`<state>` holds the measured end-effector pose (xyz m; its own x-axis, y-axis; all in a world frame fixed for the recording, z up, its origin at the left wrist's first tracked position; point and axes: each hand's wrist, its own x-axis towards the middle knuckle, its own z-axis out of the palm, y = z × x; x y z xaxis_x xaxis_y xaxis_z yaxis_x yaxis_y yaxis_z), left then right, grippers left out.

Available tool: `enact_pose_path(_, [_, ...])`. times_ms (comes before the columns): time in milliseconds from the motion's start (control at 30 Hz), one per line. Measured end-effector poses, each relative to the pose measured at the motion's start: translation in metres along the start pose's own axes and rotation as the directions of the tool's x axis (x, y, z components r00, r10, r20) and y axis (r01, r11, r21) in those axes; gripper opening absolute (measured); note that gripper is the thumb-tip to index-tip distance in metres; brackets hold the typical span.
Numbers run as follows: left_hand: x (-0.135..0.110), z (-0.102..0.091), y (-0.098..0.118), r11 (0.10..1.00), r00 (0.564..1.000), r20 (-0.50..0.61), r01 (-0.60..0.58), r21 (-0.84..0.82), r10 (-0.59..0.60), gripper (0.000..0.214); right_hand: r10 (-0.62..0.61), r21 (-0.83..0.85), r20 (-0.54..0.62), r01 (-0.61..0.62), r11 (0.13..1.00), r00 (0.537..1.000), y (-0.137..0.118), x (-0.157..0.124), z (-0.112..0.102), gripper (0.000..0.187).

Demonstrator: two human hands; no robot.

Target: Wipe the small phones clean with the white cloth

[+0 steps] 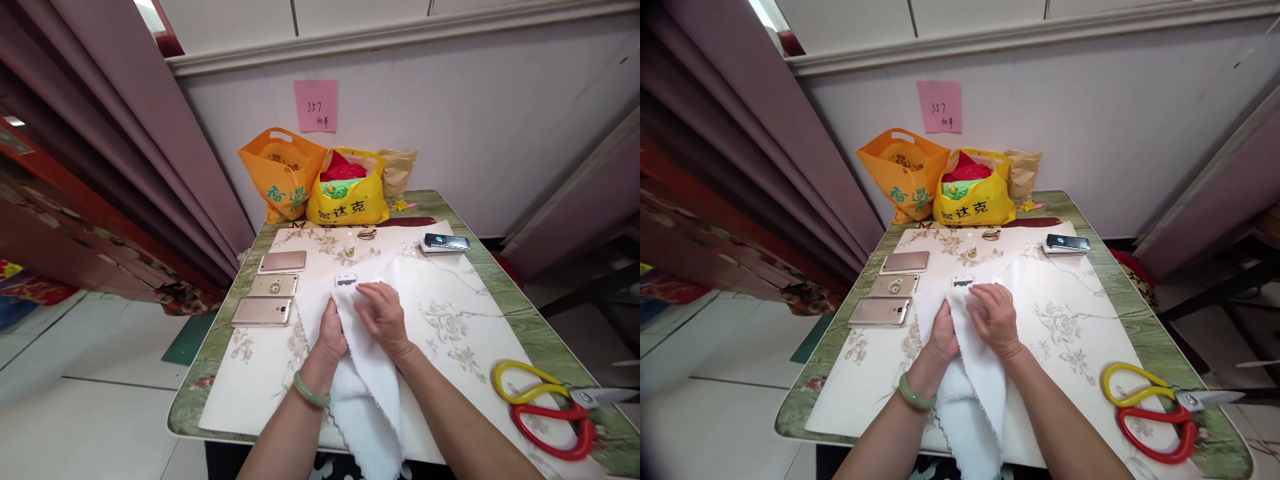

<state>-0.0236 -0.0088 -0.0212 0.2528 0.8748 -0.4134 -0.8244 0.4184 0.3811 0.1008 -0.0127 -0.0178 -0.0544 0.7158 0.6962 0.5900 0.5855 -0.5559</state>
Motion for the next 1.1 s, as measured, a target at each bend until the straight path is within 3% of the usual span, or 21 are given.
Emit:
enact_pose_path(200, [-0.002, -0.001, -0.001, 1.000, 0.999, -0.030, -0.021, 0.020, 0.022, 0.043, -0.169, 0.011, 0.141, 0.169, 0.986, 0.975, -0.003, -0.003, 0.005, 0.020])
enact_pose_path(400, [0.002, 0.001, 0.000, 0.994, 0.991, -0.080, -0.109, 0.019, 0.111, 0.028, -0.020, -0.085, 0.106, 0.029, 0.996, 0.994, -0.002, -0.002, 0.006, 0.029])
enact_pose_path(567, [0.003, -0.002, 0.000, 0.993, 0.993, -0.063, -0.097, 0.071, 0.101, 0.026, 0.001, -0.128, 0.115, 0.014, 0.992, 0.993, 0.000, -0.002, 0.003, 0.031])
enact_pose_path(700, [0.000, 0.002, 0.000, 0.998, 0.998, -0.038, -0.053, 0.045, 0.054, 0.032, -0.123, -0.037, 0.210, 0.134, 0.990, 0.970, -0.002, -0.002, -0.003, 0.015])
enact_pose_path(800, [-0.001, 0.006, 0.001, 1.000, 1.000, -0.010, -0.002, 0.025, 0.002, 0.033, -0.197, 0.040, 0.265, 0.193, 0.980, 0.944, -0.004, -0.002, -0.005, 0.013])
enact_pose_path(1100, [0.001, 0.003, -0.001, 0.990, 0.993, -0.049, -0.100, 0.096, 0.105, 0.025, -0.050, -0.169, 0.140, 0.073, 0.983, 0.989, 0.002, 0.002, -0.001, 0.026])
